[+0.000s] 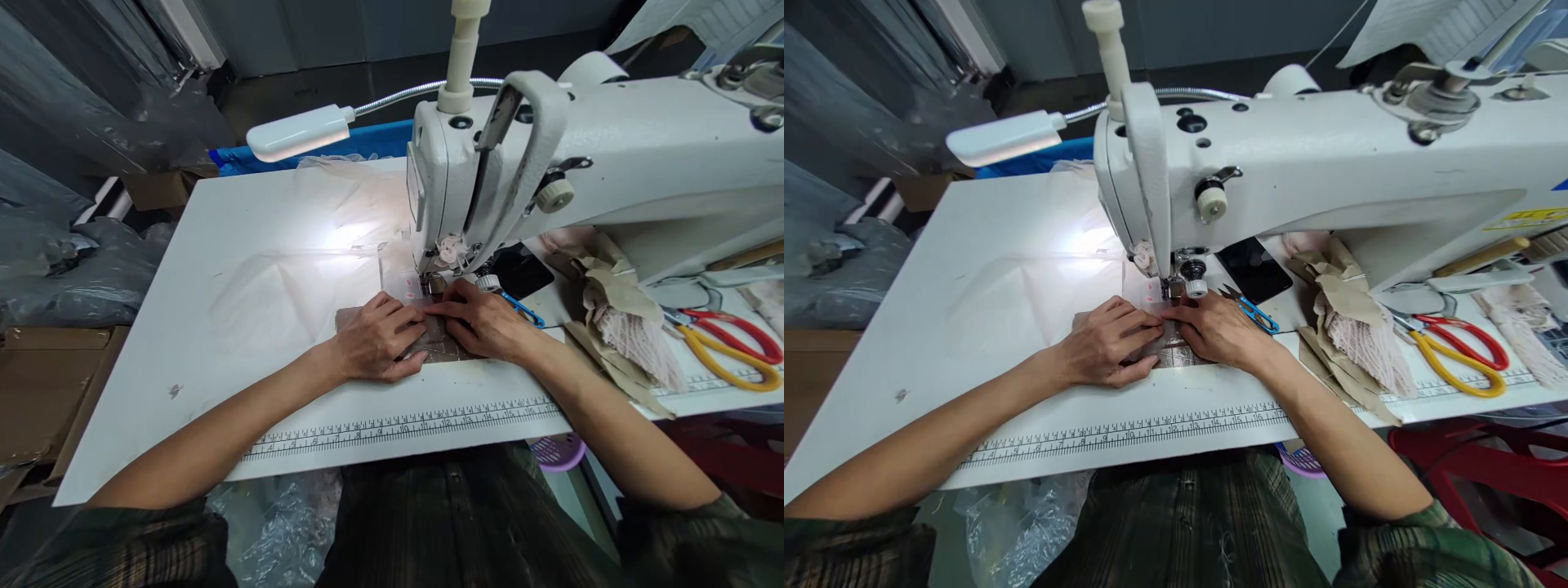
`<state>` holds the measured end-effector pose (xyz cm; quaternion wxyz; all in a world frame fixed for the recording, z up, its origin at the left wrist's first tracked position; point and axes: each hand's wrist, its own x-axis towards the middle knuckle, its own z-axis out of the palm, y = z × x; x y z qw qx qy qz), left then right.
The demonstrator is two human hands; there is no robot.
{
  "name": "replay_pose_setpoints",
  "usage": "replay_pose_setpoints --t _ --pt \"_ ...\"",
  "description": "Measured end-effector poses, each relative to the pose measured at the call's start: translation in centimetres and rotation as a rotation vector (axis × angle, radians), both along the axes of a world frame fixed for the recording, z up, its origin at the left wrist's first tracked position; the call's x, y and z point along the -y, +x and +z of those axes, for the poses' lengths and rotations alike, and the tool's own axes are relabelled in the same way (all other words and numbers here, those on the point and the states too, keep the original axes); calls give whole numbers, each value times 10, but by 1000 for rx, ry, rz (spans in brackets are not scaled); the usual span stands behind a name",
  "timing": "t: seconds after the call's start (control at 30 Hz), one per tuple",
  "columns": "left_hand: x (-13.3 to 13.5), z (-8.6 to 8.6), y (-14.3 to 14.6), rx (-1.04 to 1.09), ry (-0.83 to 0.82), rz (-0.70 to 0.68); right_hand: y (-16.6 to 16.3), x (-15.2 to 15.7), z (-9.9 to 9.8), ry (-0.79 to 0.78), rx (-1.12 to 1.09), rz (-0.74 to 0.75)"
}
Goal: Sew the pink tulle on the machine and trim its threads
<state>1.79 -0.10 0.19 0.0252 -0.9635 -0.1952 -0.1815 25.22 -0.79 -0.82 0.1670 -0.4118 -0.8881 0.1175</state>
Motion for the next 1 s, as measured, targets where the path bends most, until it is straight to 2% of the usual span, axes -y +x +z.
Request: replay_pose_setpoints --t 0.27,0.47,0.67,0.87,1.0 --pt "-3 -2 0 -3 4 34 -3 1 0 27 36 -52" --pt "-7 -3 -3 -37 2 42 -2 4 1 10 12 -27" --pt "-12 -2 -4 -61 -32 71 -5 4 4 24 51 -69" --pt "-15 -2 -4 -54 -81 106 -5 5 7 24 0 -16" --pt "-18 -2 -4 -59 -90 117 -8 6 8 22 53 -54"
